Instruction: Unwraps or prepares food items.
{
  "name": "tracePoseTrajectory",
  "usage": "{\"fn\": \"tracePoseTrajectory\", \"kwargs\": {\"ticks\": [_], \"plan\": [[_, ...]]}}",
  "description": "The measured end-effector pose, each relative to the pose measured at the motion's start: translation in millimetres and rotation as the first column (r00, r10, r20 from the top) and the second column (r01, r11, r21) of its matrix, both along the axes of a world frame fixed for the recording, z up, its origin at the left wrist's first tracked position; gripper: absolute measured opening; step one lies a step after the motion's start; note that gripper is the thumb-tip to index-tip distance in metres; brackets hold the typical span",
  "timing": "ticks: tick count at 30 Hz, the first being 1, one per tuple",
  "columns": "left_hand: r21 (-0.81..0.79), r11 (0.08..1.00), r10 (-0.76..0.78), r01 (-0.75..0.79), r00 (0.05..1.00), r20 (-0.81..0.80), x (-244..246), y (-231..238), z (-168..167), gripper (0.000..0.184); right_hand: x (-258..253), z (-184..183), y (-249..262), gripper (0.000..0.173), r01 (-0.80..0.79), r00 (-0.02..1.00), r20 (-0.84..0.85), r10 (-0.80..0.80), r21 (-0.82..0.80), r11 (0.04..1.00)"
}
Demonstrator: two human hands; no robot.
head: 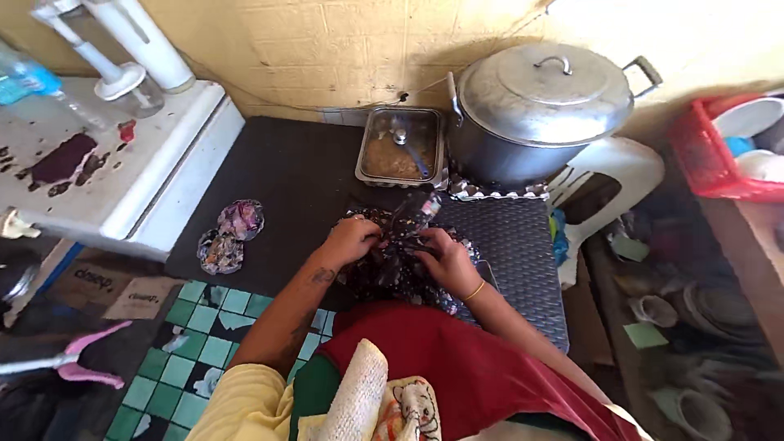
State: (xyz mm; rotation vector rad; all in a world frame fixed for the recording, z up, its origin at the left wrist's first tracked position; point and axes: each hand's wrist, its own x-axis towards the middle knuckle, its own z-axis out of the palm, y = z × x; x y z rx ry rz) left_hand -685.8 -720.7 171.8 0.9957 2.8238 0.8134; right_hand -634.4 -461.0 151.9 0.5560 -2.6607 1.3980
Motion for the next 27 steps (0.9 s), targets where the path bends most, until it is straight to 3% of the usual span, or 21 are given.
{"fn": "tracePoseTrajectory", "kwargs": {"ticks": [6,9,10,12,13,15,19,21,24,27], "plan": [[0.138,0.99,-0.012,0.03,0.991,-0.133,-8.9,-30.0,-13.0,0.013,16.8,-10.3,23.8,0.021,0.183,0.967,-0.207,-0.152,0.141,0.973],[0.045,0.985,0.159,-0.168,0.976,0.15,3.0,-28.2,11.3,0.025,23.1,-7.2,24.7,0.02,0.247,0.944,-0.255,-0.209,0.13,0.96],[0.049,0.986,0.146,-0.161,0.962,0.231,1.9,-30.2,16.1,0.029,23.3,-4.1,26.4,0.02,0.248,0.944,-0.253,-0.21,0.129,0.96],[0.251,0.968,-0.085,0.018,0.963,0.257,-15.4,-38.0,-2.2,0.032,21.7,5.2,33.4,0.019,0.152,0.974,-0.184,-0.134,0.09,0.984],[0.391,0.91,-0.246,0.139,0.94,0.238,-24.7,-35.9,-10.2,0.031,21.0,12.9,35.1,0.019,0.073,0.994,-0.088,-0.068,0.053,0.996],[0.452,0.862,-0.385,0.231,0.878,0.286,-33.5,-27.4,-15.5,0.027,18.8,28.3,28.9,0.026,-0.031,0.995,0.094,0.029,0.02,0.999],[0.402,0.872,-0.44,0.28,0.807,0.393,-35.5,-4.3,-3.5,0.011,5.8,26.4,-2.3,0.029,-0.073,0.94,0.341,0.026,0.126,0.989],[0.405,0.878,-0.441,0.254,0.757,0.482,-32.4,1.8,7.2,0.005,1.1,21.2,-18.8,0.049,-0.103,0.888,0.46,0.028,0.139,0.985],[0.261,0.923,-0.375,0.282,0.809,0.453,-22.4,5.8,20.2,0.013,2.1,10.8,-37.5,0.063,-0.047,0.905,0.425,-0.005,0.113,0.992],[0.119,0.956,-0.293,0.268,0.886,0.359,-13.6,12.2,36.7,0.008,12.4,9.4,-49.7,0.05,0.066,0.96,0.266,-0.084,0.077,0.995]]}}
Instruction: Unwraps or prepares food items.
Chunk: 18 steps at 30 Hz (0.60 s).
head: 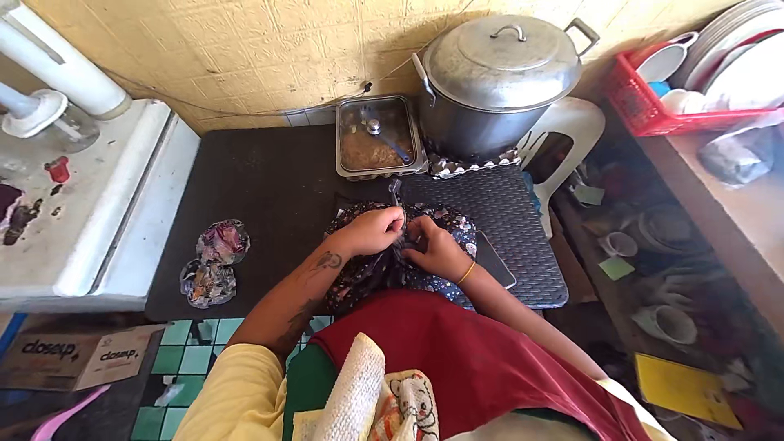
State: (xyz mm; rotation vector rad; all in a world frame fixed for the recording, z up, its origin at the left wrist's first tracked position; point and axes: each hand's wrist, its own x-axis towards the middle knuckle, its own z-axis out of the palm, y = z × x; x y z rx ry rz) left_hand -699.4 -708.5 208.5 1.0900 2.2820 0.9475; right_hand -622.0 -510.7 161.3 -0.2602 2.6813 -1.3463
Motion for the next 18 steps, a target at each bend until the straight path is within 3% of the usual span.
{"fn": "tracePoseTrajectory", "kwargs": {"ticks": [3,5,6,8,10,12,15,17,18], "plan": [[0.176,0.984,0.005,-0.028,0.991,0.13,-5.9,3.6,1.3,0.004,4.0,1.9,-4.8,0.041,0.005,0.988,-0.154,-0.019,-0.087,0.996],[0.271,0.963,-0.056,-0.004,0.975,0.216,-8.6,3.8,-2.8,0.014,0.8,2.4,-6.1,0.033,0.047,0.973,-0.222,-0.054,-0.038,0.998],[0.26,0.965,-0.082,0.028,0.977,0.197,-9.3,3.0,-3.3,0.028,-0.3,3.6,-7.0,0.029,0.085,0.969,-0.236,-0.076,0.027,0.996],[0.055,0.998,-0.033,0.031,0.999,0.034,-6.3,4.2,7.1,0.046,-1.3,8.8,-9.9,0.027,0.139,0.971,-0.221,-0.088,0.229,0.964],[-0.081,0.995,0.049,-0.06,0.99,-0.128,-11.0,5.1,9.1,0.039,-0.1,13.1,-13.5,0.028,0.133,0.981,-0.181,-0.068,0.376,0.917],[0.026,0.978,0.209,-0.208,0.965,-0.155,-24.4,-1.6,-1.7,0.024,2.2,10.0,-13.0,0.024,0.128,0.973,-0.231,-0.026,0.44,0.889],[0.228,0.826,0.508,-0.516,0.856,0.097,-46.8,-23.4,-16.3,0.023,3.3,-6.4,5.5,0.016,0.194,0.881,-0.474,-0.014,0.333,0.923],[0.287,0.672,0.594,-0.682,0.729,0.34,-54.0,-43.5,-21.1,0.022,0.8,-20.7,29.2,0.014,0.21,0.813,-0.572,-0.107,0.116,0.971],[0.299,0.602,0.601,-0.741,0.667,0.44,-55.4,-55.2,-23.2,0.022,1.6,-25.6,42.7,0.016,0.207,0.825,-0.53,-0.194,-0.037,0.978]]}}
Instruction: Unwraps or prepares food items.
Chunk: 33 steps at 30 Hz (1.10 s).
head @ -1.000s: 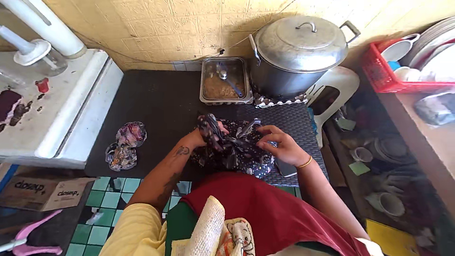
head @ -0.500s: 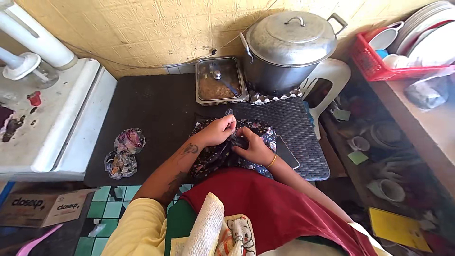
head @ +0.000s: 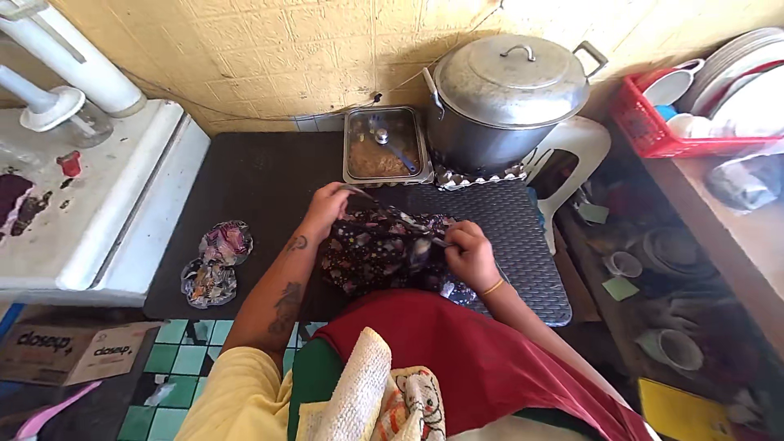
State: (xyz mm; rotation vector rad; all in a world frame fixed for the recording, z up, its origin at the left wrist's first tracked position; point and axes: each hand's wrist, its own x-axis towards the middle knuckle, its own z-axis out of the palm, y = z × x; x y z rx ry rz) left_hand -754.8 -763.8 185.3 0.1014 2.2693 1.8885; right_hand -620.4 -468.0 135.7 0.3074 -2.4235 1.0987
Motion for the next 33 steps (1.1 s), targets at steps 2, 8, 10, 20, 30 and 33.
{"fn": "tracePoseTrajectory", "kwargs": {"ticks": [2,8,10,20,30,33], "plan": [[0.144,0.981,0.12,-0.13,0.99,0.08,-1.1,-25.5,-8.4,0.024,8.1,-1.5,25.3,0.018,0.026,0.984,0.166,0.061,-0.476,0.879],[0.181,0.972,0.156,-0.152,0.988,-0.007,12.8,-66.6,-26.7,0.016,38.7,11.8,68.2,0.017,-0.137,0.876,-0.004,0.482,-0.961,0.241],[-0.03,0.998,-0.067,0.063,0.986,-0.155,22.8,-62.5,-12.0,0.022,43.5,27.3,65.0,0.005,-0.004,0.917,0.189,0.352,-0.876,0.482],[-0.324,0.683,-0.728,0.654,0.644,-0.236,56.6,23.7,47.4,0.022,55.6,105.6,18.1,0.018,-0.638,0.587,0.132,0.798,-0.532,0.557],[0.76,0.65,0.179,-0.026,0.976,-0.12,-18.4,-129.9,-7.8,0.046,109.2,28.7,133.1,0.037,-0.108,0.971,-0.124,-0.205,-0.99,0.089],[0.643,0.737,0.241,-0.207,0.97,0.035,-20.3,-158.8,-33.0,0.039,125.2,4.4,137.7,0.029,0.398,0.905,0.313,-0.289,-0.863,0.312]]}}
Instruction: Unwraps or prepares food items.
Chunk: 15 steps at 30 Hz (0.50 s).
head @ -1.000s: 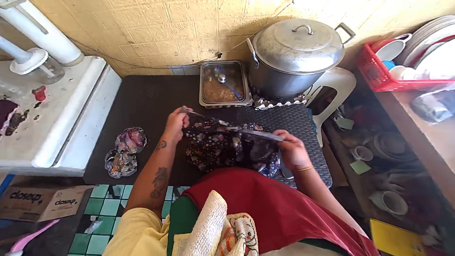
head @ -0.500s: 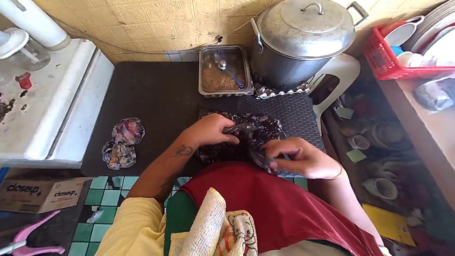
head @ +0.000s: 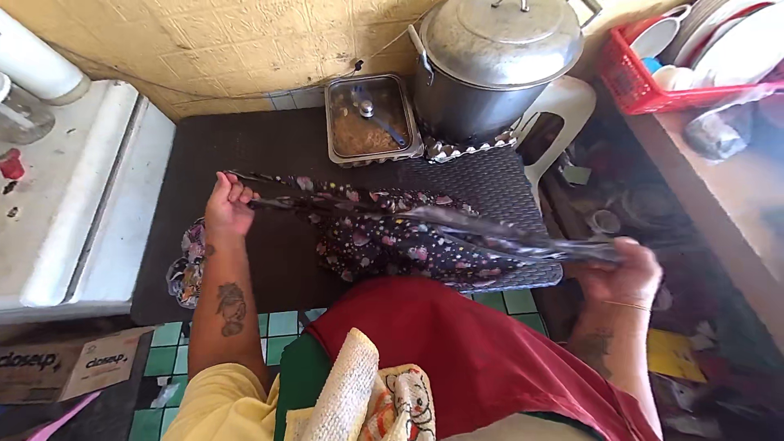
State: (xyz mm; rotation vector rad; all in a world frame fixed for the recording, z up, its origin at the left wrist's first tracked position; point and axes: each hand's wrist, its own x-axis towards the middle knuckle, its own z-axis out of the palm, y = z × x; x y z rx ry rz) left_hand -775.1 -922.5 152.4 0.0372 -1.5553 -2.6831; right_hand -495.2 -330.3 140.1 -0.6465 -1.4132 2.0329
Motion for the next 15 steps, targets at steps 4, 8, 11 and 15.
{"fn": "tracePoseTrajectory", "kwargs": {"ticks": [4,8,11,15], "plan": [[-0.732,0.679,0.16,0.055,0.962,0.22,10.6,-12.3,9.2,0.058,4.8,12.9,-7.1,0.026,-0.611,0.574,0.819,0.014,0.417,0.672],[-0.99,0.066,-0.031,-0.127,0.991,-0.129,39.4,29.0,62.9,0.05,-14.4,51.3,-59.5,0.035,-0.623,0.669,0.717,-0.196,0.685,0.377],[-0.964,0.188,-0.475,-0.189,0.842,-0.258,70.8,102.0,74.7,0.034,-46.6,54.7,-120.9,0.026,-0.515,0.857,0.474,0.203,0.755,0.406],[-0.942,-0.333,-0.747,-0.038,0.62,0.239,105.9,181.6,35.7,0.062,-87.3,34.7,-188.6,0.041,-0.852,0.518,0.772,0.369,0.504,0.141]]}}
